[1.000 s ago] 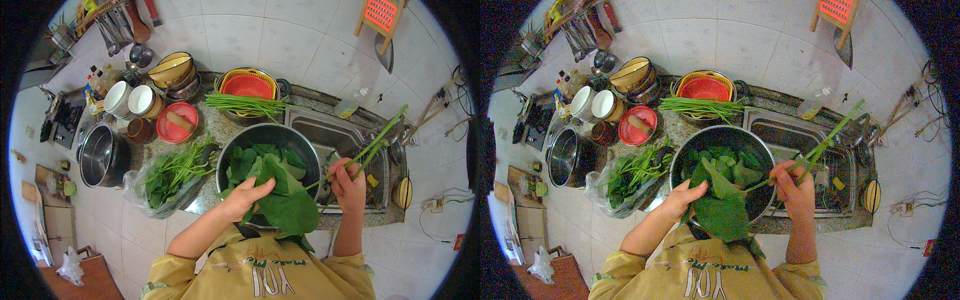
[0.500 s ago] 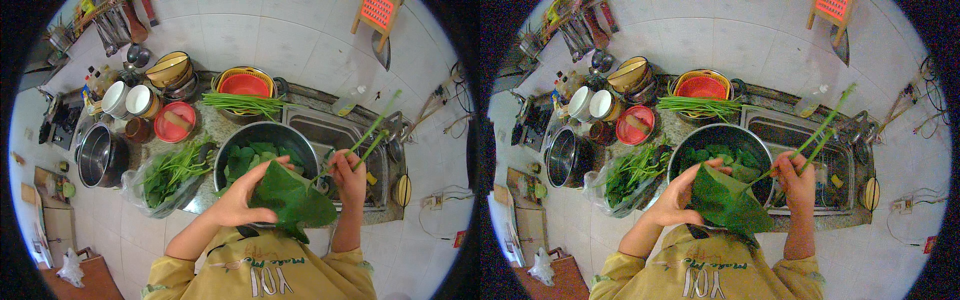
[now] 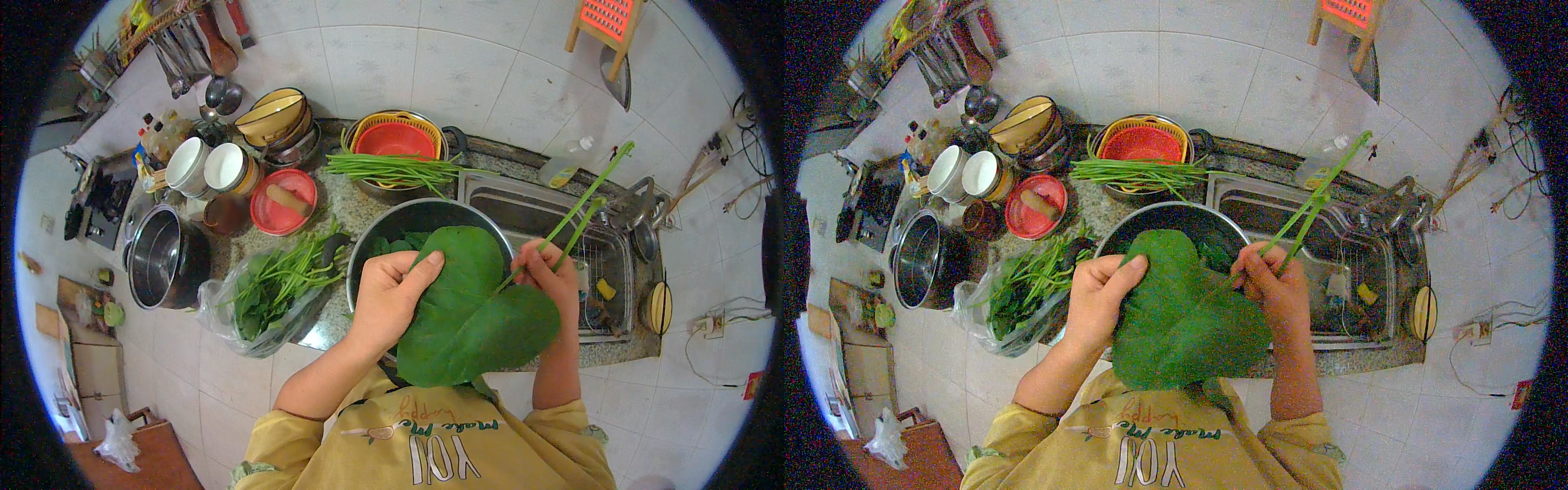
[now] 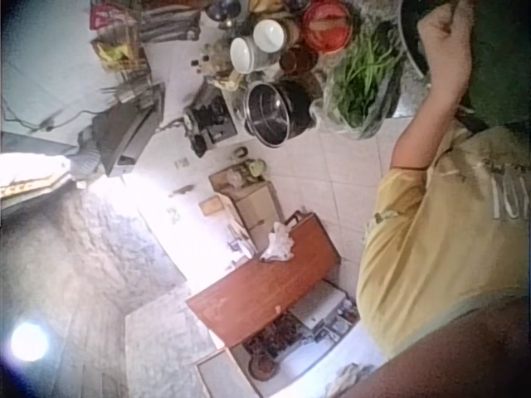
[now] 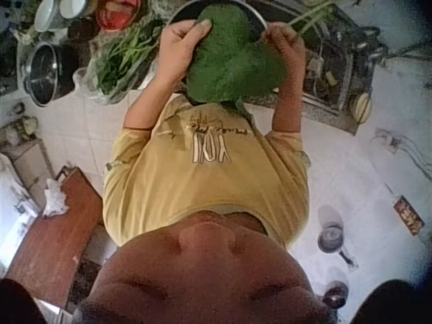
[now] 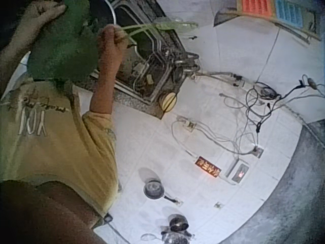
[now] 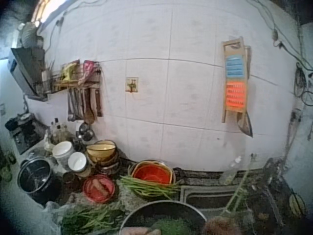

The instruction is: The person stands at a kitchen counter and prepares leafy green vegetables by hand. They pick up stems, pull the leaves off, and place the leaves into a metal bowl while discarding the stems into a sink or separate container. The process is repeated for multiple stems throughout the clip.

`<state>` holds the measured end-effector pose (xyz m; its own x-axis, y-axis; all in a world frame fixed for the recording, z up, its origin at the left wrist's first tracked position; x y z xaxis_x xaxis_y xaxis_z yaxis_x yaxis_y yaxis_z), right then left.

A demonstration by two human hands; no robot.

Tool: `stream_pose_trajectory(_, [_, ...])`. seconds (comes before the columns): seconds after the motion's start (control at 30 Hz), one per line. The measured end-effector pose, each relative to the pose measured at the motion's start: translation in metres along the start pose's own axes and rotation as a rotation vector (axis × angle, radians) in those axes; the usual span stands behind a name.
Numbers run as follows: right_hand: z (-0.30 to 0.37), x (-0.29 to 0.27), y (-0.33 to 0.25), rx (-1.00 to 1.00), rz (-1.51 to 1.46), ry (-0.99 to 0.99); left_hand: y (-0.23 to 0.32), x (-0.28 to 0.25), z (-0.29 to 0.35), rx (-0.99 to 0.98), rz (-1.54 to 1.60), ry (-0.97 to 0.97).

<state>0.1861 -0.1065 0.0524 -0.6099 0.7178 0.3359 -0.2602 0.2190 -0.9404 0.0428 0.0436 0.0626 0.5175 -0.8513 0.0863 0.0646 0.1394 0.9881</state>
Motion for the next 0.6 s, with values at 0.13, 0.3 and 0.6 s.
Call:
stream_pose_trajectory(0.13, [-0.0026,-0.0013,0.0018,0.034,0.012,-0.010,-0.0009,0.0005,0.0002,-0.007,0.038,-0.002])
stream_pose_trajectory(0.3, [-0.0057,0.0009,0.0036,0.010,-0.023,-0.040,-0.0016,0.0016,0.0016,-0.026,0.085,-0.002])
stream_pose_trajectory(0.6, [-0.0051,0.0021,0.0048,-0.002,0.026,0.012,-0.0046,-0.0015,0.0009,-0.031,0.031,0.007])
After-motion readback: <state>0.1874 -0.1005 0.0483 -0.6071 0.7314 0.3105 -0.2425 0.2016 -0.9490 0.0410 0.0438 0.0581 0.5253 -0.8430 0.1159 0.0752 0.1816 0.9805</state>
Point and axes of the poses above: each hand's wrist, its own z-axis away from the middle knuckle, its own x-axis out of the palm, y = z × x, the point moved 3 cm from there along -z, towards the middle knuckle, and after that the axes turned 15 degrees about -z, right-handed, at the moved point
